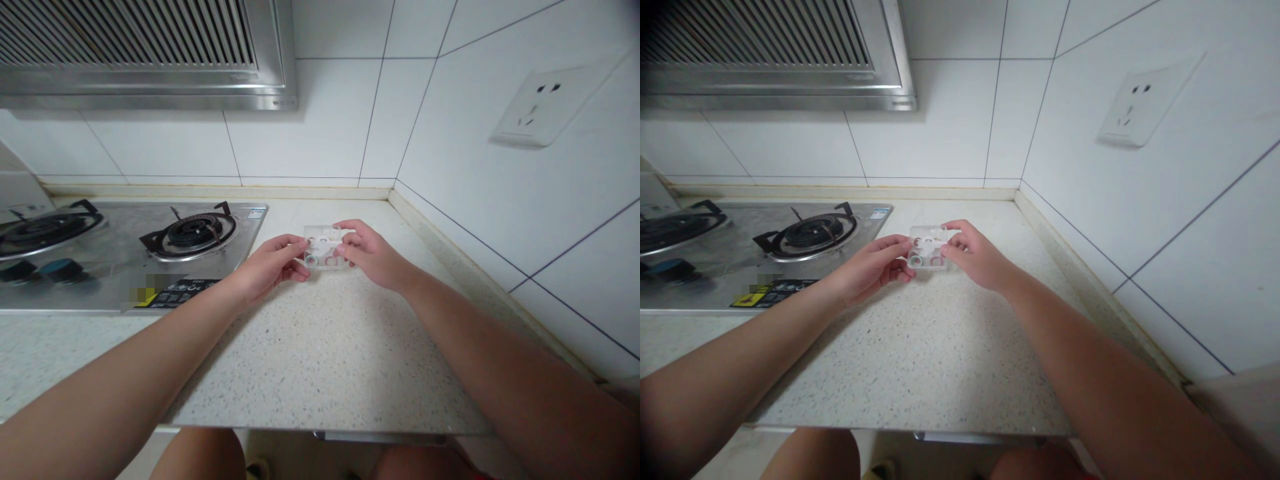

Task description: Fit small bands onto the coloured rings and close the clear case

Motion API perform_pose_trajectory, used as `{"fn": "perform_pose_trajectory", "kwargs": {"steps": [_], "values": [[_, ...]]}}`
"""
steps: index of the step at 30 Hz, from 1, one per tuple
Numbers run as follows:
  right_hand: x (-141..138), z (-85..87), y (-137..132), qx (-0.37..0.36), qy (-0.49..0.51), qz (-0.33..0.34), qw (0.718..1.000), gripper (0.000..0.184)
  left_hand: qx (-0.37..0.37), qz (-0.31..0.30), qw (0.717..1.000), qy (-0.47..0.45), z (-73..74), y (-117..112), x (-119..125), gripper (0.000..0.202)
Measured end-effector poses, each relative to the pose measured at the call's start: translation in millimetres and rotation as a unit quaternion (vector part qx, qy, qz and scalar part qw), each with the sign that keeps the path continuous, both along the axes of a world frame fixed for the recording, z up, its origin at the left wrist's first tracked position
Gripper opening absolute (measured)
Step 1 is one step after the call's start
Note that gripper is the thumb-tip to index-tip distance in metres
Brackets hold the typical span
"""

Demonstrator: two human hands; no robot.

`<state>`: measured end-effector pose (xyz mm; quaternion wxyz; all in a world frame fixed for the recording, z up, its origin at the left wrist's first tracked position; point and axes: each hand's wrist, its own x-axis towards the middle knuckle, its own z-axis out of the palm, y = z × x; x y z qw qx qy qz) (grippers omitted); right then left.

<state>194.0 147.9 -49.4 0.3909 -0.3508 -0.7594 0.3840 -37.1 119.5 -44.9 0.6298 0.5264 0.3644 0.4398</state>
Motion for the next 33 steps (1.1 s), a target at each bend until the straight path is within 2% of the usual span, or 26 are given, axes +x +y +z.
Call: {"fn": "perform_pose_trajectory", "kwargs": {"steps": [3,10,15,18,26,33], "values": [[0,1.4,-1,-0.001,0.001,-0.002,1.0,0.042,0.004,-0.001,1.0,-0.002,0.5,-1,0,0.025],[-5,6.1,-5,-0.065,0.005,-0.033,0.997,0.038,-0.035,-0.004,0.999,-0.03,0.9,-4,-1,0.029],[-10,7.9,-5,-0.16,0.017,-0.075,0.984,0.03,-0.026,-0.01,0.998,-0.051,4.4,-6,0,0.029],[-13,8.9,-7,-0.204,0.028,-0.065,0.976,0.031,-0.014,-0.015,0.998,-0.052,6.9,-7,1,0.029],[-13,7.6,-6,-0.207,0.042,-0.051,0.976,0.032,-0.003,-0.026,0.998,-0.055,5.2,-8,0,0.031],[-11,7.1,-7,-0.221,0.07,-0.009,0.973,0.036,0.042,-0.095,0.993,-0.063,4.5,-10,-1,0.044]]}}
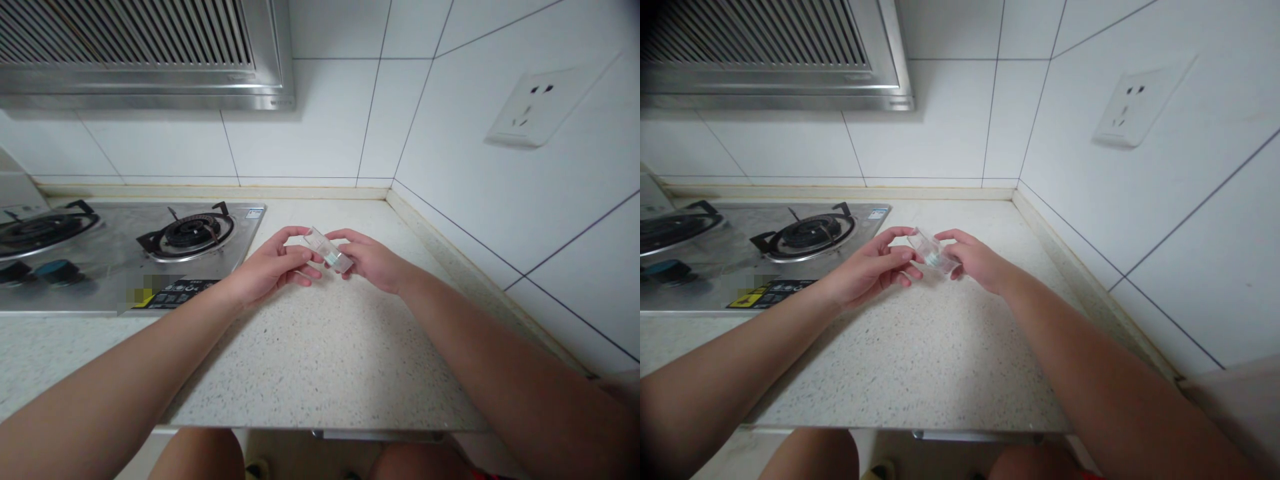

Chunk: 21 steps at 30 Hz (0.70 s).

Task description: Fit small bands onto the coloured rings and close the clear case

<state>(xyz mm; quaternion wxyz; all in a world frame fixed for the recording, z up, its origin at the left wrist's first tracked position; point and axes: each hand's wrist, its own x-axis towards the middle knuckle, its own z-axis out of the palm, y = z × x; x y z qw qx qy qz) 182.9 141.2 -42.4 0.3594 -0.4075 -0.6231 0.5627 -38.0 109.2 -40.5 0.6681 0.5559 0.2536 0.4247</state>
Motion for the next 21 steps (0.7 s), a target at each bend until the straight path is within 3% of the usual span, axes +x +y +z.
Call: {"fn": "perform_pose_trajectory", "kwargs": {"steps": [3,12,16,21], "values": [[0.9,-0.2,-0.8,-0.01,0.018,0.024,0.999,0.039,0.017,-0.026,0.999,0.012,0.3,-2.8,0.9,0.045],[1.6,-1.7,2.0,0.013,0.019,0.021,1.0,0.039,0.027,-0.011,0.999,0.041,2.7,-5.0,1.9,0.044],[3.9,-0.7,2.1,0.072,0.034,-0.005,0.997,0.034,0.035,0.054,0.995,0.077,1.7,-2.6,0.9,0.049],[6.3,-2.5,3.0,0.112,0.033,0.013,0.993,0.041,0.034,0.129,0.986,0.104,-2.1,3.4,-0.9,0.046]]}}
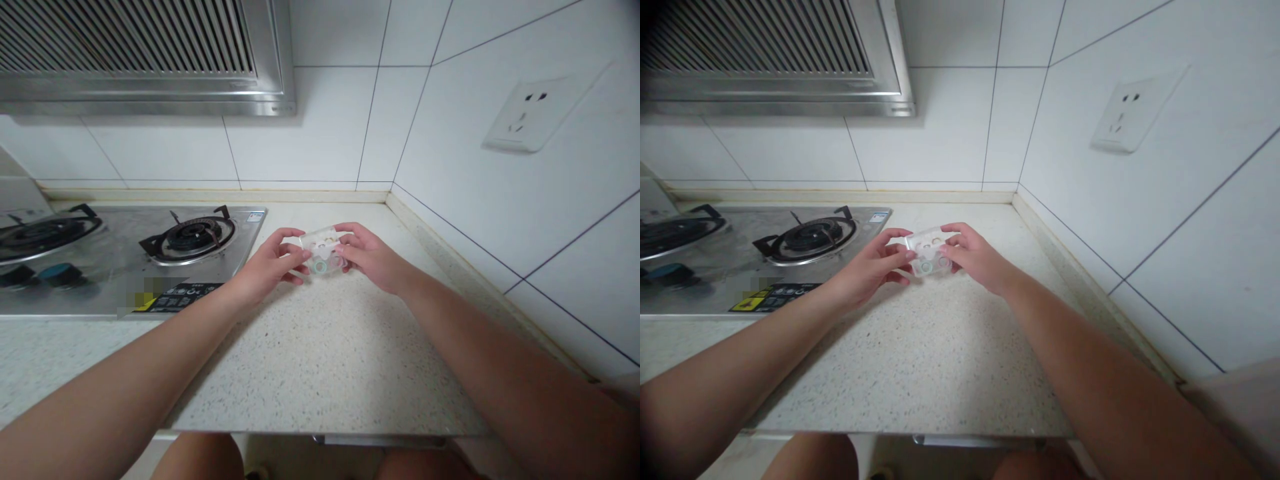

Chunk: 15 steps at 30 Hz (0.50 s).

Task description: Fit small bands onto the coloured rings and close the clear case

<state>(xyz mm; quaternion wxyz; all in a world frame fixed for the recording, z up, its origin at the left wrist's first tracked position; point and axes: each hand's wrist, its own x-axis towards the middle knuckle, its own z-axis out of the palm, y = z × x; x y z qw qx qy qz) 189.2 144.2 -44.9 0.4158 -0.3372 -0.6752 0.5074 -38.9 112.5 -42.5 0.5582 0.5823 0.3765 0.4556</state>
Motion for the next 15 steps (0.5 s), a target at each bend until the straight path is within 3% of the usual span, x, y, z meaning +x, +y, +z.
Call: {"fn": "perform_pose_trajectory", "kwargs": {"steps": [11,15], "values": [[1.4,-6.7,3.1,-0.017,-0.078,0.0,0.997,0.043,0.003,0.043,0.999,0.0,-5.9,8.4,-2.1,0.048],[-1.9,-8.7,3.0,-0.008,-0.076,-0.016,0.997,0.04,0.01,0.032,0.999,-0.017,-9.2,10.4,-2.0,0.049]]}}
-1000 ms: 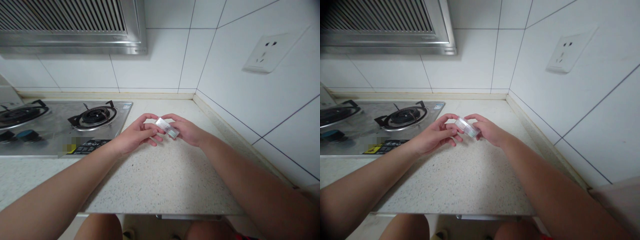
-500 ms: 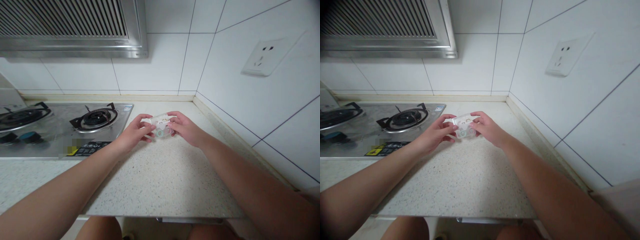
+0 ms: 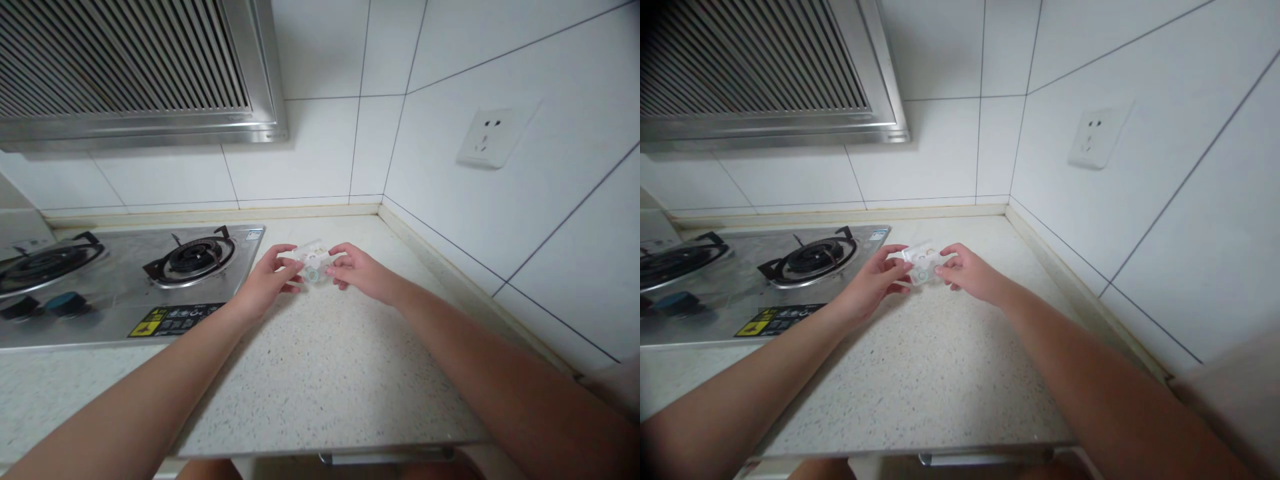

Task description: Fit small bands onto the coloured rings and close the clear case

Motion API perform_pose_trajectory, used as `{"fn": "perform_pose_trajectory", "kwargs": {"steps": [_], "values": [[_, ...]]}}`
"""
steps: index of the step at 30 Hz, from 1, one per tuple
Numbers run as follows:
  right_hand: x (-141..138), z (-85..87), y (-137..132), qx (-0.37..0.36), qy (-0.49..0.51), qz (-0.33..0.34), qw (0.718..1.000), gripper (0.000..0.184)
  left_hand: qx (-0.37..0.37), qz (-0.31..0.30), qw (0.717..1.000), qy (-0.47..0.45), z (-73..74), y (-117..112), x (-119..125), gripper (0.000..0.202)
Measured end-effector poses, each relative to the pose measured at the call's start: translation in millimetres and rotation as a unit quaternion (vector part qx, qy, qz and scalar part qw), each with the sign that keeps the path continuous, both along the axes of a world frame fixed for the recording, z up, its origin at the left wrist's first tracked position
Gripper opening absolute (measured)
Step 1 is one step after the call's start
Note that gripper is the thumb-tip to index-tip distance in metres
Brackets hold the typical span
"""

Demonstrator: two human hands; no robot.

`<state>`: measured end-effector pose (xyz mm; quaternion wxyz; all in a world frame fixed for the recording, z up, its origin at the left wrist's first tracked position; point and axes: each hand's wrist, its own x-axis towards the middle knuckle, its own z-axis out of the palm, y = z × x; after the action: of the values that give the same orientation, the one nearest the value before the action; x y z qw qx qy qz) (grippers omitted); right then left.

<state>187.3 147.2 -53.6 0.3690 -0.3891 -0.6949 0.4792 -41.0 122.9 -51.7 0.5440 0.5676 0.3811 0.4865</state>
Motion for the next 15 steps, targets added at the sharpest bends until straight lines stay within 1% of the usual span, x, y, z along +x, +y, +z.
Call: {"fn": "perform_pose_trajectory", "kwargs": {"steps": [4,6,8,11,15], "values": [[3,1.4,4,0.024,0.045,-0.05,0.997,0.03,0.001,-0.012,1.0,-0.005,-3.5,1,2,0.056],[11,5.1,9,0.028,0.065,-0.088,0.994,0.024,0.002,-0.014,1.0,0.009,-3.4,0,3,0.06],[22,9.4,15,0.021,0.079,-0.141,0.987,0.02,0.0,-0.019,0.999,0.027,-2.8,-1,3,0.06],[46,12.5,26,0.008,0.068,-0.225,0.972,0.015,0.001,-0.034,0.998,0.045,-3.1,-1,2,0.056],[77,8.0,37,-0.021,0.006,-0.344,0.939,0.009,0.01,-0.066,0.995,0.069,-6.7,1,-1,0.049]]}}
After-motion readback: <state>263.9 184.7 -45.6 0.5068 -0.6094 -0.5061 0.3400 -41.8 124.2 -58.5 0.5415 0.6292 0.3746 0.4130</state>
